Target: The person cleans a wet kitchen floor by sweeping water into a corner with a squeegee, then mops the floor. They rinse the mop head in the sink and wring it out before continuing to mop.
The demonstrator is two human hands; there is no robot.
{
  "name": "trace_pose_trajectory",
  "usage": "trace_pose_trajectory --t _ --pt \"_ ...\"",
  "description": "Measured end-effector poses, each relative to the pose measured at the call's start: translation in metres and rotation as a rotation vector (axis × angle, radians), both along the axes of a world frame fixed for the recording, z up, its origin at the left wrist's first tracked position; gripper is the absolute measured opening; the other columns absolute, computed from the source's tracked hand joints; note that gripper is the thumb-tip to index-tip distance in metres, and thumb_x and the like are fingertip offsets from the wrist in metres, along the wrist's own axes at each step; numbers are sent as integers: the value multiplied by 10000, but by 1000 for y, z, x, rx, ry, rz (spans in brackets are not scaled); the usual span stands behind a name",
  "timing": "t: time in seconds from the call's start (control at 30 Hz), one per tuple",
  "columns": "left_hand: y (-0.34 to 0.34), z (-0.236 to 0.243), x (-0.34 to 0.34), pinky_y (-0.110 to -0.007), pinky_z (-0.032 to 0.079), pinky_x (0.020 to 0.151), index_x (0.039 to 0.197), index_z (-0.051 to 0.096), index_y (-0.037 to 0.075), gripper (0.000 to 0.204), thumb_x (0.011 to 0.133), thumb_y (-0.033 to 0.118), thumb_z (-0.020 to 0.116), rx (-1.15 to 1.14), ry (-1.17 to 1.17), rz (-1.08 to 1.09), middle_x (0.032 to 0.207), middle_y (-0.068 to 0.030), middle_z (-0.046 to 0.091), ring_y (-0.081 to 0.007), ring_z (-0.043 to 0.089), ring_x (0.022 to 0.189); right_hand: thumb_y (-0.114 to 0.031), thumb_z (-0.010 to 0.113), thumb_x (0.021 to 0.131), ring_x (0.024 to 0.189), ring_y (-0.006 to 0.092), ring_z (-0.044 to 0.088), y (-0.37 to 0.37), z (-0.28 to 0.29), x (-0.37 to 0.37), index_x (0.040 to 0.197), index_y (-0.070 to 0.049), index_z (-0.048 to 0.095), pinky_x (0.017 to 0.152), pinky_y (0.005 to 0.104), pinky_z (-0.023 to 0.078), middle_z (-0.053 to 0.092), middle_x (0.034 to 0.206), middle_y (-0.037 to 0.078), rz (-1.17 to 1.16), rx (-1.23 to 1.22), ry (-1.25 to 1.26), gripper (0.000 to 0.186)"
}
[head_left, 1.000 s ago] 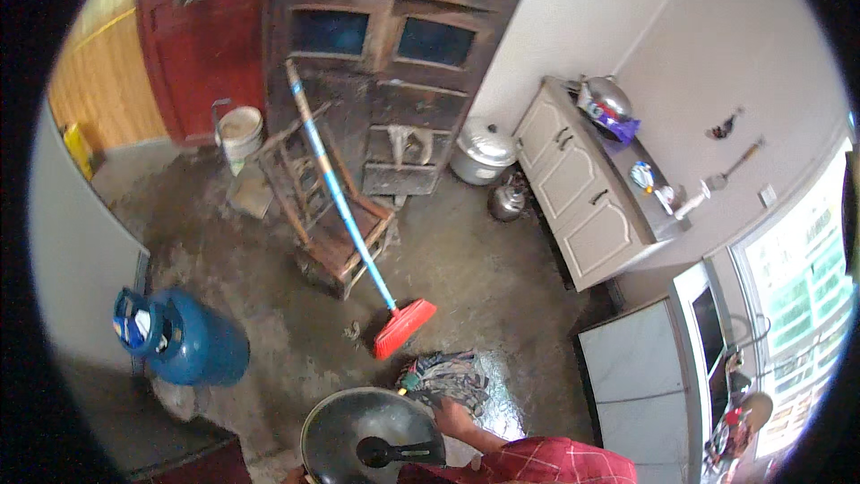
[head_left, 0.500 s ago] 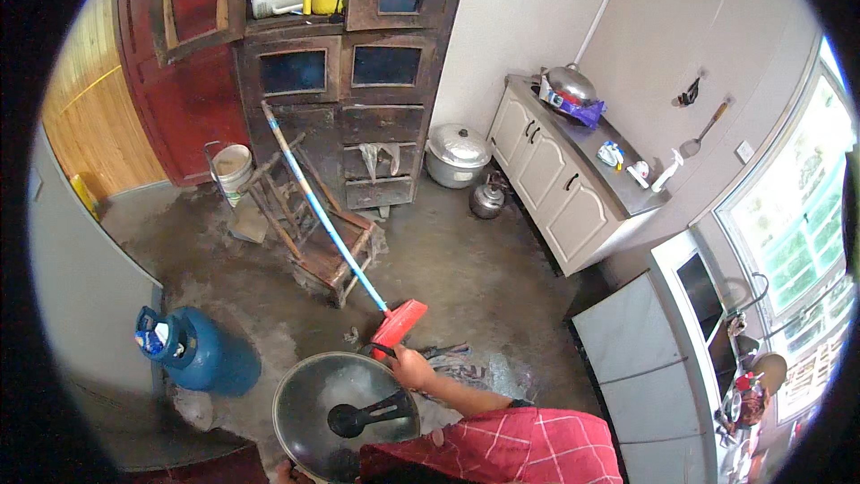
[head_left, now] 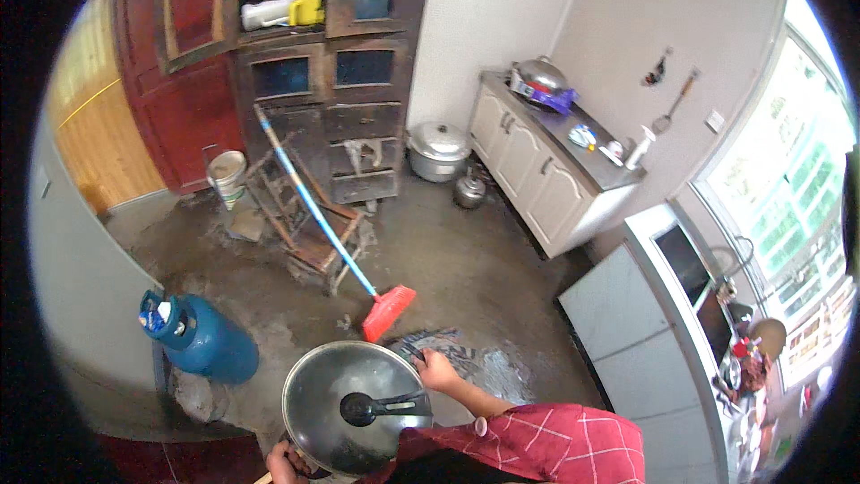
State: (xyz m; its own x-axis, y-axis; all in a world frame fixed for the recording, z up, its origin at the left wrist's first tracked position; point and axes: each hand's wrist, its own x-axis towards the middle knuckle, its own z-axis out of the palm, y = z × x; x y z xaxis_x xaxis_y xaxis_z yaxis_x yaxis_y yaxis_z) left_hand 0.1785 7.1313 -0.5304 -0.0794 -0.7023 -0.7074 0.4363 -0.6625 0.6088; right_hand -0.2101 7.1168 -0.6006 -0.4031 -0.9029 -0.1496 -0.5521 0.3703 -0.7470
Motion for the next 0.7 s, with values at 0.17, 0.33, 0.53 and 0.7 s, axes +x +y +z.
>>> trace_pose_trajectory --t 0.17,0.33,0.53,0.7 --pt "-22 -1 -90 -270 256 377 597 414 144 287 824 274 533 23 -60 -93 487 21 352 -124 312 387 -214 583 826 873 441 589 40 -8 -90 894 42 565 742 470 464 598 882 297 -175 -21 95 265" --pt "-57 7 -208 -258 250 367 629 434 167 316 859 369 513 88 -22 -190 480 65 356 -89 285 369 -216 597 815 849 419 604 54 25 -190 870 44 565 717 444 466 607 840 273 -360 -88 27 267" --pt "-96 29 -384 -263 230 366 629 446 145 410 928 424 424 52 -90 -309 473 56 340 -100 280 369 -196 587 809 788 401 610 60 9 -342 845 35 564 684 441 466 609 794 252 -526 -86 35 235" --pt "-129 41 -510 -265 262 372 727 493 103 360 945 383 434 76 -121 -407 503 54 380 -89 311 382 -184 581 816 798 441 590 73 33 -457 813 47 541 683 469 462 587 788 282 -563 -119 99 234"
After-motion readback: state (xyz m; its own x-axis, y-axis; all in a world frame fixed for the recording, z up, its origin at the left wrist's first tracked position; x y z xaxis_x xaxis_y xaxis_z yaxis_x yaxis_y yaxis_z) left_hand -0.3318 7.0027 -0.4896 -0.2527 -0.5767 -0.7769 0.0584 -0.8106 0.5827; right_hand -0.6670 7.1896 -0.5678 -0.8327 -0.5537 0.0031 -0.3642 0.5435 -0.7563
